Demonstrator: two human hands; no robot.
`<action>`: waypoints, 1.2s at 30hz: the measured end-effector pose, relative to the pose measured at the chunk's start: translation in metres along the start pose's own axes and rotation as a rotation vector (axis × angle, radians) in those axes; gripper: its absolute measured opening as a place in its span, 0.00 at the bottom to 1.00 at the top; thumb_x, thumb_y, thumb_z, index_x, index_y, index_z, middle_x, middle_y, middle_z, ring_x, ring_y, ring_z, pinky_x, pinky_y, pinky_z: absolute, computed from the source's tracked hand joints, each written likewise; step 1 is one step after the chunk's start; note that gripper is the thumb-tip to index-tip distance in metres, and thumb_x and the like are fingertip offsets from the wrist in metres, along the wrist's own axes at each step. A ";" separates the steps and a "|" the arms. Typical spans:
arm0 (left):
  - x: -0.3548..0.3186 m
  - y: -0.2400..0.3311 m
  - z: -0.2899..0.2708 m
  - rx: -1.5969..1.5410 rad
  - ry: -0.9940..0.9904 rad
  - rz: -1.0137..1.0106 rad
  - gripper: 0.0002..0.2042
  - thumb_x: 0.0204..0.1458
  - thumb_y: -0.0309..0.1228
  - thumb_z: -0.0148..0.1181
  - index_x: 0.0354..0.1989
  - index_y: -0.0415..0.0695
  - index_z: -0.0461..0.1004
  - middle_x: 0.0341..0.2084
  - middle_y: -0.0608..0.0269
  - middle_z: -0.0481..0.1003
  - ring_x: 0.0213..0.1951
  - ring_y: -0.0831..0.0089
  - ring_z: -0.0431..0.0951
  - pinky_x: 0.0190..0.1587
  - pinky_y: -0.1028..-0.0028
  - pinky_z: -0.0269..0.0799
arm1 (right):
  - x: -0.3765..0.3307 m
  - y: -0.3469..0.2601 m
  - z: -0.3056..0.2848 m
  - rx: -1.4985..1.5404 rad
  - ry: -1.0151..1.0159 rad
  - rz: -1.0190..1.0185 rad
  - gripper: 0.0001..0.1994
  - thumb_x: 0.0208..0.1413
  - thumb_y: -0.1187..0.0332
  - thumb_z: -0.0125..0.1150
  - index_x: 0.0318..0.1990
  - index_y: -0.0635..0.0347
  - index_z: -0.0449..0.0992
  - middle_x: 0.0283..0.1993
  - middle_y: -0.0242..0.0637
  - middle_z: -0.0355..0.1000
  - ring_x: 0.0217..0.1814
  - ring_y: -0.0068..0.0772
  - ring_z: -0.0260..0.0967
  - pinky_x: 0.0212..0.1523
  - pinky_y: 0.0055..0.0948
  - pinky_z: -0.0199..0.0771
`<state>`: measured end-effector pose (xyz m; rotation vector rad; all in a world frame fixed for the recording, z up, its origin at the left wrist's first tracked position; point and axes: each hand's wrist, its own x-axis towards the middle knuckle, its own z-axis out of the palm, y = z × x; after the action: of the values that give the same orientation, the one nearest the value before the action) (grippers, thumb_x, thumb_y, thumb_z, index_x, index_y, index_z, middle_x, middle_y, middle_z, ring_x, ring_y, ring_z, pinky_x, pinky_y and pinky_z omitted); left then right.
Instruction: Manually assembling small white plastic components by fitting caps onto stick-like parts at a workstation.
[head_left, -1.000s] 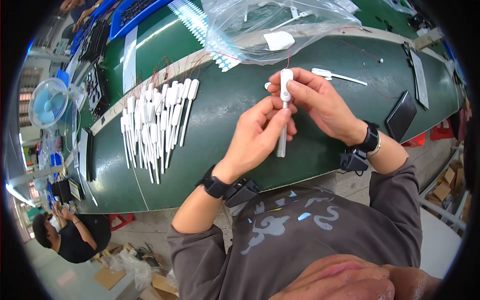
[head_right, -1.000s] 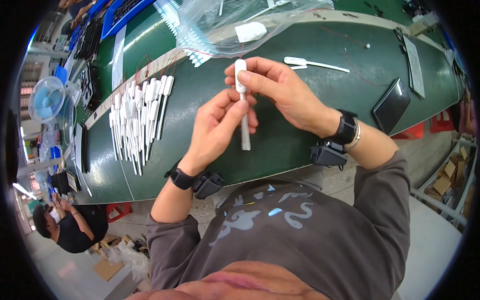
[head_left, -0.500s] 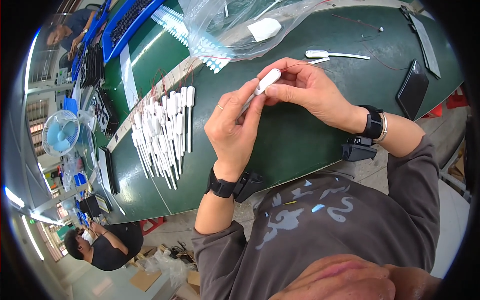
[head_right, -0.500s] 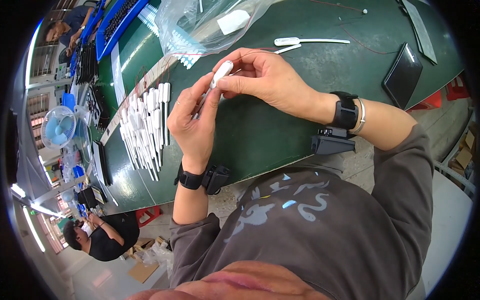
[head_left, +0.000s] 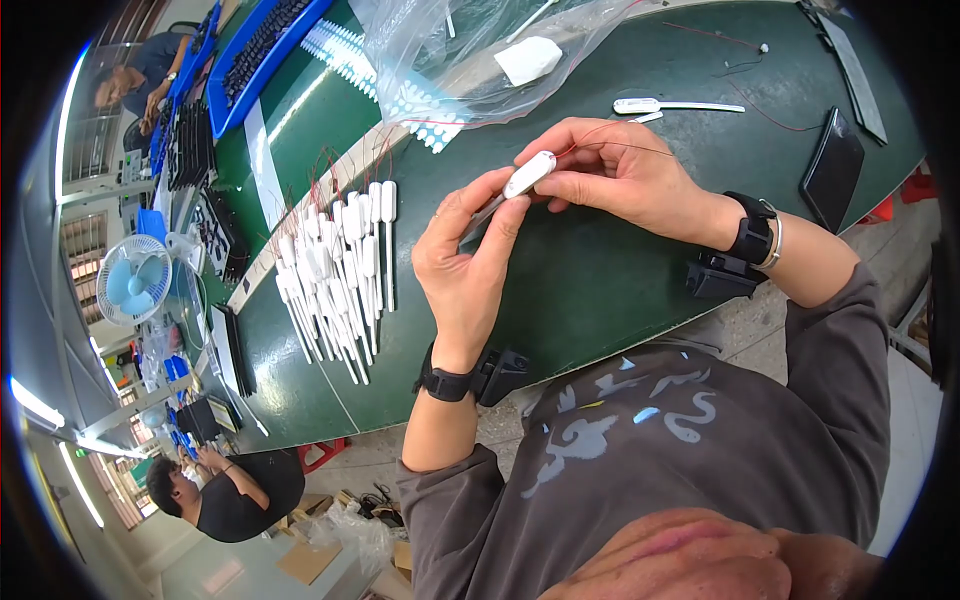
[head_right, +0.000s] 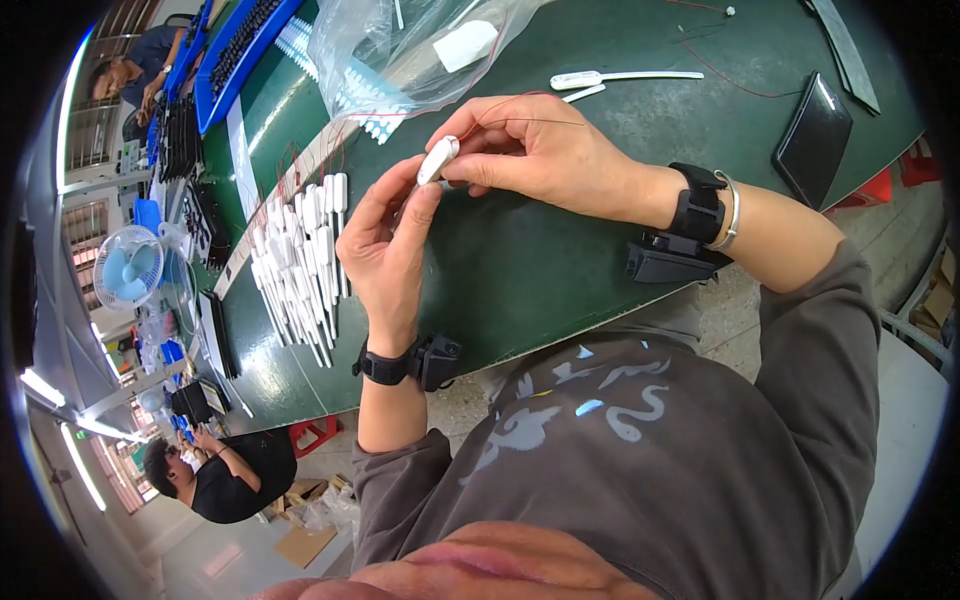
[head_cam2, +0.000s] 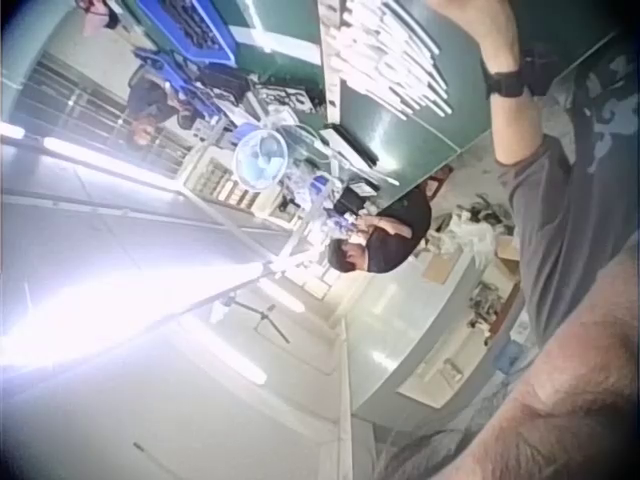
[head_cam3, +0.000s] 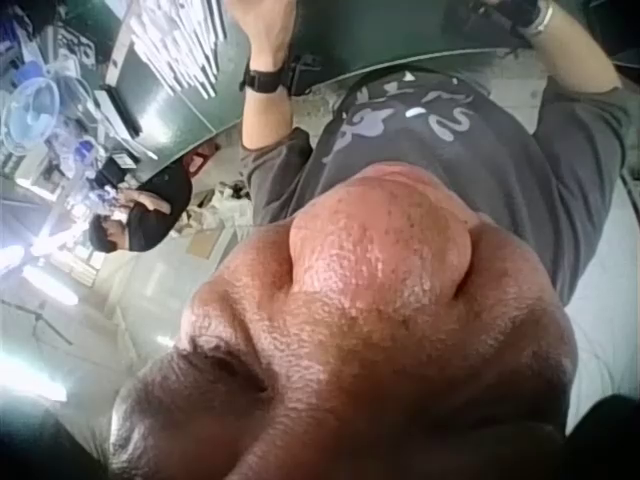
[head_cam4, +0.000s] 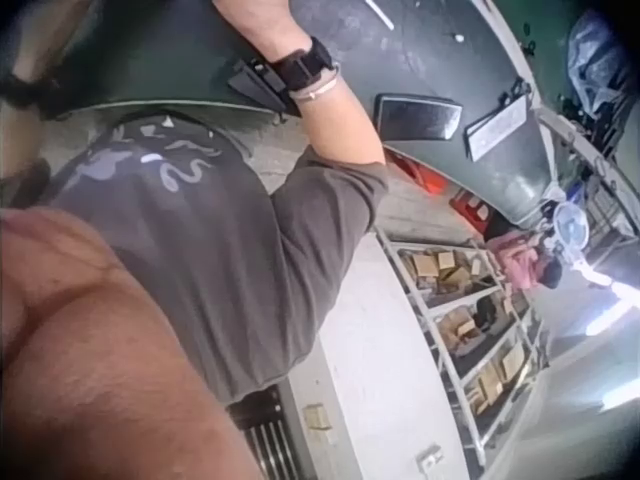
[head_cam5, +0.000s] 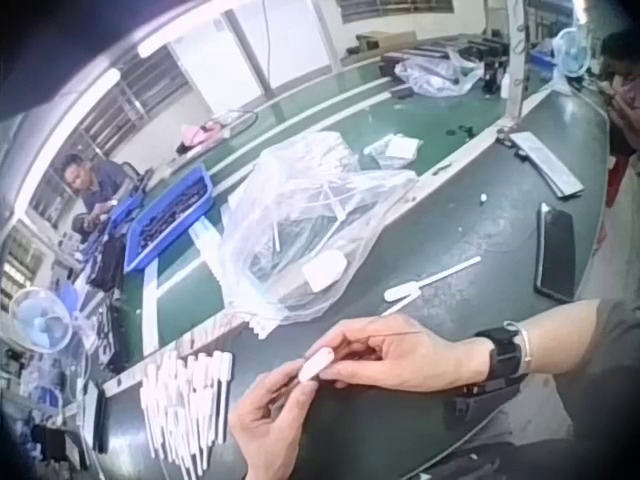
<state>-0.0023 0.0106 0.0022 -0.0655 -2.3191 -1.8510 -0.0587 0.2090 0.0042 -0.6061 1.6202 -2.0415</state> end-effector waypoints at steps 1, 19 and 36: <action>0.000 0.000 0.000 -0.013 -0.002 -0.016 0.12 0.52 0.23 0.67 0.46 0.38 0.80 0.38 0.61 0.80 0.41 0.75 0.78 0.47 0.77 0.72 | 0.000 0.000 0.000 0.001 0.001 -0.002 0.13 0.63 0.72 0.59 0.53 0.65 0.73 0.47 0.33 0.76 0.45 0.19 0.74 0.46 0.20 0.77; -0.002 0.004 0.003 0.009 0.024 -0.034 0.11 0.53 0.24 0.67 0.45 0.38 0.80 0.39 0.62 0.80 0.42 0.75 0.78 0.58 0.69 0.66 | 0.000 0.004 -0.001 0.021 0.000 0.009 0.11 0.62 0.73 0.60 0.50 0.64 0.74 0.46 0.32 0.75 0.46 0.18 0.73 0.45 0.21 0.78; -0.001 0.005 0.000 0.214 0.034 0.130 0.10 0.52 0.25 0.67 0.43 0.40 0.80 0.38 0.61 0.80 0.43 0.68 0.78 0.65 0.57 0.59 | 0.001 0.009 -0.002 -0.026 -0.003 -0.044 0.11 0.61 0.73 0.60 0.50 0.64 0.74 0.44 0.32 0.75 0.45 0.18 0.73 0.44 0.20 0.78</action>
<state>-0.0008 0.0120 0.0069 -0.1516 -2.4119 -1.5234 -0.0600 0.2087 -0.0046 -0.6593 1.6478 -2.0532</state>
